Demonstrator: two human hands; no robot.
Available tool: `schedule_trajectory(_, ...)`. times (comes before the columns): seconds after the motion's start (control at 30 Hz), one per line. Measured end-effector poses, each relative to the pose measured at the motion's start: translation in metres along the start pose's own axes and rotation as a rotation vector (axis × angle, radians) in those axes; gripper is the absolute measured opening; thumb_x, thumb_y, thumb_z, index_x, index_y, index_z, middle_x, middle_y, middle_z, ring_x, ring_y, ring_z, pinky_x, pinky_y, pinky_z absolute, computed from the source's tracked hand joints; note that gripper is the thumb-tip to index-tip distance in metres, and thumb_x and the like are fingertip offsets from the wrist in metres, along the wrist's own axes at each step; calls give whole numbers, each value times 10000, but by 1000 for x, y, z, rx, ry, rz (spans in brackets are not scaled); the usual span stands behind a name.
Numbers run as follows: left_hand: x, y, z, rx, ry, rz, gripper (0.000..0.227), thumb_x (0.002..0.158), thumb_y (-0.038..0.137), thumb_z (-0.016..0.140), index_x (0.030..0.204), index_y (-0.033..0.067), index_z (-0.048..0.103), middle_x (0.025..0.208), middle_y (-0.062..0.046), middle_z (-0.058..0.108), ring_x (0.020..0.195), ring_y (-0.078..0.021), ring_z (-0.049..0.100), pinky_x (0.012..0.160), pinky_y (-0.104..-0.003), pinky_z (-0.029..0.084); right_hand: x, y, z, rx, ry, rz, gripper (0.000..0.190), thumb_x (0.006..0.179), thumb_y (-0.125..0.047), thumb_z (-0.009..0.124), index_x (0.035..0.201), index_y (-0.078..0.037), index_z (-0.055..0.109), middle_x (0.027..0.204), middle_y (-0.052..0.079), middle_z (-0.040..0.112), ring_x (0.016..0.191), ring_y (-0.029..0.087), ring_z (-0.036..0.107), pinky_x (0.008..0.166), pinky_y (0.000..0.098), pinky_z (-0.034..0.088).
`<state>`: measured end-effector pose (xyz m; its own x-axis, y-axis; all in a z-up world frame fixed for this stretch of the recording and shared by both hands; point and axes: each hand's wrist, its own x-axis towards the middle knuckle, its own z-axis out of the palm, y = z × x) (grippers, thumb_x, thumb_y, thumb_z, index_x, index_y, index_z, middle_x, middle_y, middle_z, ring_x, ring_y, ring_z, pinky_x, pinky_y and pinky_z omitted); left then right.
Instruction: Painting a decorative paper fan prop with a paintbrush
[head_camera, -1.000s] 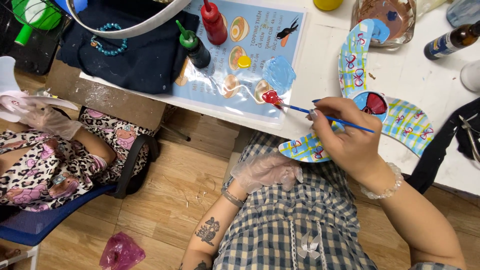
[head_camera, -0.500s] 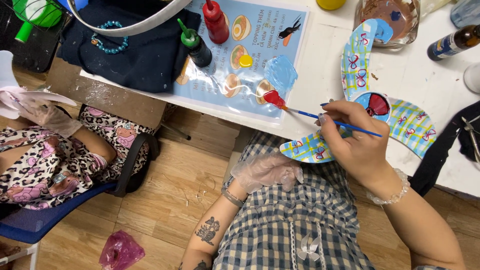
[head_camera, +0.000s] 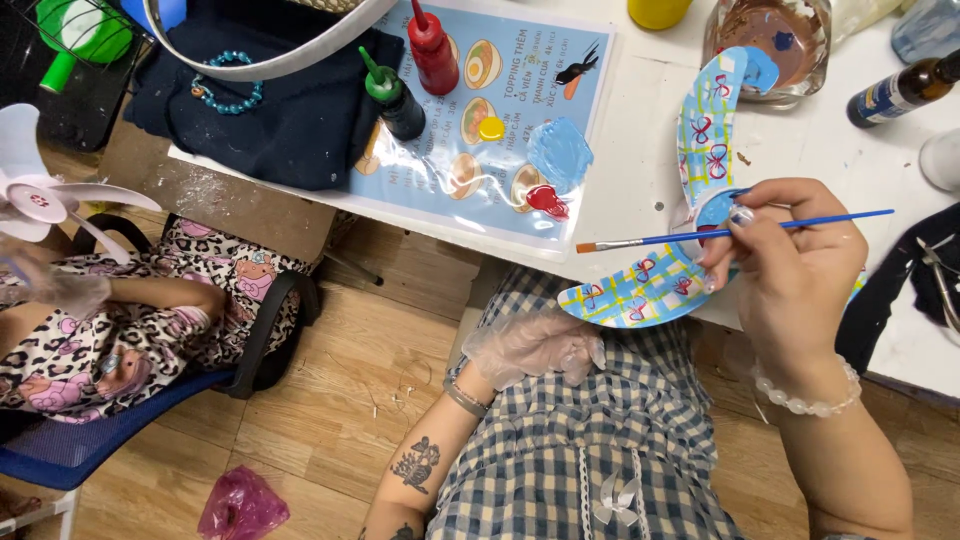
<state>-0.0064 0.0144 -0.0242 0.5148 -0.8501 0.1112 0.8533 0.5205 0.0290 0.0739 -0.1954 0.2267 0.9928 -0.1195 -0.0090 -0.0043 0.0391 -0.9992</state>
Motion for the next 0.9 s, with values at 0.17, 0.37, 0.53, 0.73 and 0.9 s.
schedule_trajectory(0.17, 3, 1, 0, -82, -90, 0, 486, 1138, 172, 525, 1552, -27, 367, 1264, -334, 667, 933, -291, 712, 876, -422, 578, -8, -6, 15, -102, 13, -95, 105, 1045, 31, 592, 1119, 25, 517, 794, 243, 644, 554, 259, 623, 554, 299, 532)
schedule_trajectory(0.37, 5, -8, 3, 157, 72, 145, 411, 1119, 279, 495, 1182, -108, 620, 1087, -356, 664, 705, -260, 585, 665, -432, 510, -2, 26, 25, -496, -135, -688, 106, 946, 63, 781, 1037, 71, 727, 836, 197, 740, 706, 332, 740, 647, 378, 587)
schedule_trajectory(0.53, 4, -11, -18, 150, 66, 145, 420, 1122, 275, 488, 1188, -118, 619, 1103, -359, 662, 701, -264, 578, 671, -446, 510, -3, 35, 37, -596, -139, -716, 110, 939, -3, 811, 1033, -9, 754, 826, 108, 763, 717, 283, 749, 694, 344, 594)
schedule_trajectory(0.73, 3, -11, -15, 136, 69, 147, 415, 1125, 268, 484, 1169, -120, 627, 1097, -345, 669, 691, -261, 568, 666, -448, 498, -1, 37, 41, -608, -157, -771, 75, 962, 3, 796, 1013, -9, 743, 804, 118, 743, 704, 310, 739, 663, 352, 582)
schedule_trajectory(0.9, 4, -11, -15, 136, 85, 155, 402, 1130, 250, 478, 1159, -121, 631, 1089, -337, 672, 694, -278, 576, 679, -458, 494, -2, 39, 38, -624, -155, -762, 77, 965, 7, 798, 1015, -9, 741, 808, 119, 744, 704, 311, 739, 666, 353, 581)
